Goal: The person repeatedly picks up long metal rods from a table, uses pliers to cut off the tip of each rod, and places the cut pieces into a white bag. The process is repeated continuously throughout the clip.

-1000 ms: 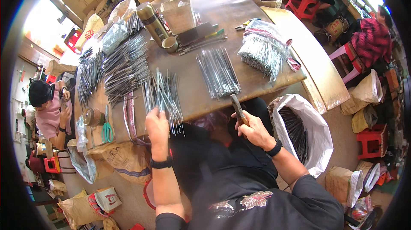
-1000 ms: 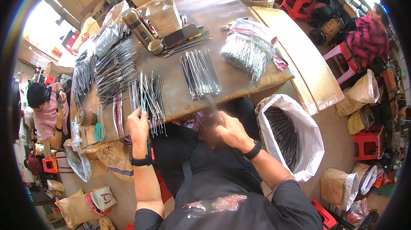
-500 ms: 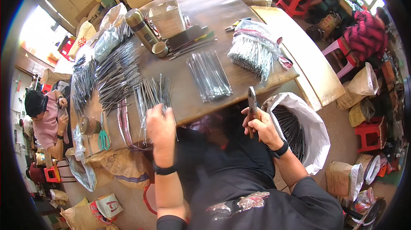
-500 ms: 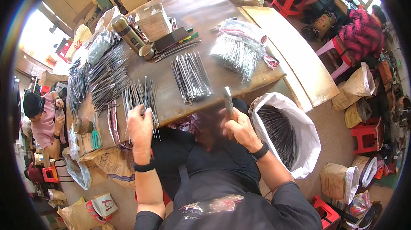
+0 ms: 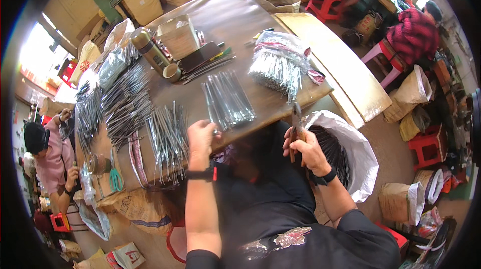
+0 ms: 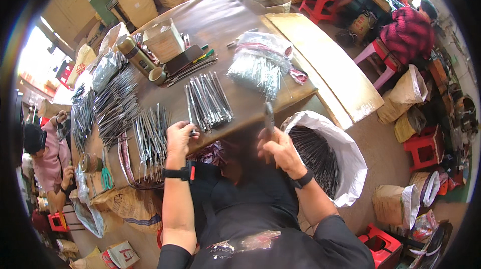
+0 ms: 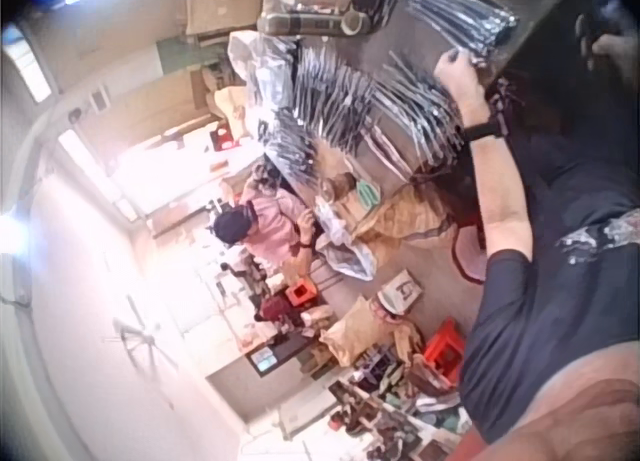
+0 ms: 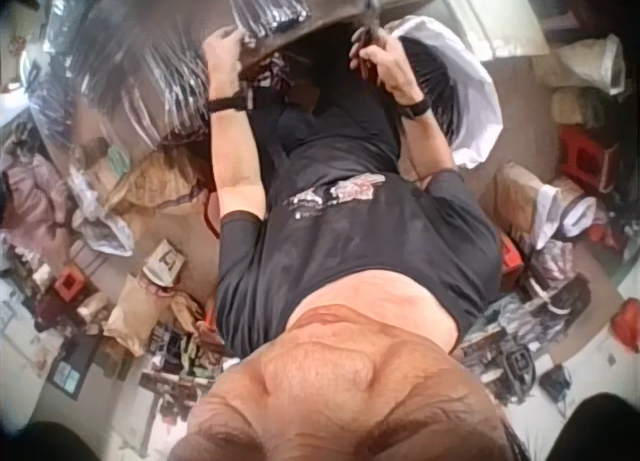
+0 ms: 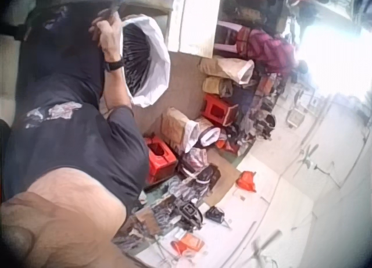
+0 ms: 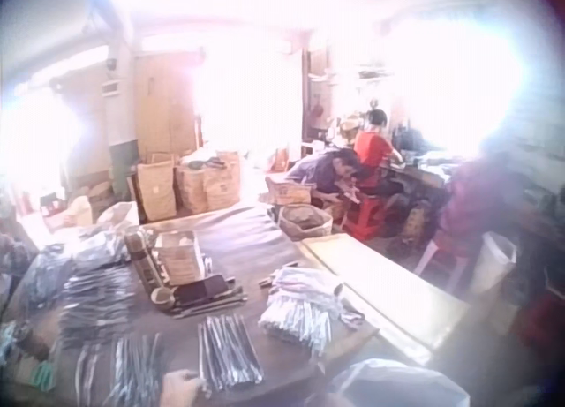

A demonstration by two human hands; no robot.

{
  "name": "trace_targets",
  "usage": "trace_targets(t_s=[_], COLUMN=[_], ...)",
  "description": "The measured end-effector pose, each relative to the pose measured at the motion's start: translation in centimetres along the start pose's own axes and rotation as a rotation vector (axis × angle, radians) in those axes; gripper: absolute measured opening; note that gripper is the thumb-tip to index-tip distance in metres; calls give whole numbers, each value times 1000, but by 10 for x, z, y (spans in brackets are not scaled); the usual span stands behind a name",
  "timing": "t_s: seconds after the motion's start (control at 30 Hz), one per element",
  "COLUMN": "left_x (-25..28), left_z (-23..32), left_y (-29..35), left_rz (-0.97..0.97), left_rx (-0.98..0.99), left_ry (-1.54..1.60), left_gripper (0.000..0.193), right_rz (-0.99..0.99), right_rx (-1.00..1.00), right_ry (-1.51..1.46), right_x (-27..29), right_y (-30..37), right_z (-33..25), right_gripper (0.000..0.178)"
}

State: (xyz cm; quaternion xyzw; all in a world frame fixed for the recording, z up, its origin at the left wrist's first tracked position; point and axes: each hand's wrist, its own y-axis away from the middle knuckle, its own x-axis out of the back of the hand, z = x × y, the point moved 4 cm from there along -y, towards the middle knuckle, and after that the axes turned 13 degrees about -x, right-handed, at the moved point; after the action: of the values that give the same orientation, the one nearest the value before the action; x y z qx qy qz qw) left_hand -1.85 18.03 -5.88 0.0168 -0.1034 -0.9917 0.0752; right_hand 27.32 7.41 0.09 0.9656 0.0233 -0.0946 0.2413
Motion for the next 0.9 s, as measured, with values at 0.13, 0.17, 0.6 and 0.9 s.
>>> trace_targets(t_s=[0.13, 0.17, 0.6, 0.9], left_x=[29, 34, 27, 37], left_z=[11, 14, 55, 46], left_y=[19, 26, 99, 114], left_rz=[-53, -79, -176, -143], left_rx=[136, 142, 143, 141], left_ry=[498, 616, 681, 642], left_gripper=[29, 27, 34, 36], right_rz=[160, 156, 871, 777], right_rx=[63, 80, 337, 333], right_ry=[-137, -252, 932, 906], right_x=[50, 61, 112, 107], right_y=[-23, -31, -131, -112], right_z=[-3, -4, -69, -57], right_gripper=[19, 19, 26, 24])
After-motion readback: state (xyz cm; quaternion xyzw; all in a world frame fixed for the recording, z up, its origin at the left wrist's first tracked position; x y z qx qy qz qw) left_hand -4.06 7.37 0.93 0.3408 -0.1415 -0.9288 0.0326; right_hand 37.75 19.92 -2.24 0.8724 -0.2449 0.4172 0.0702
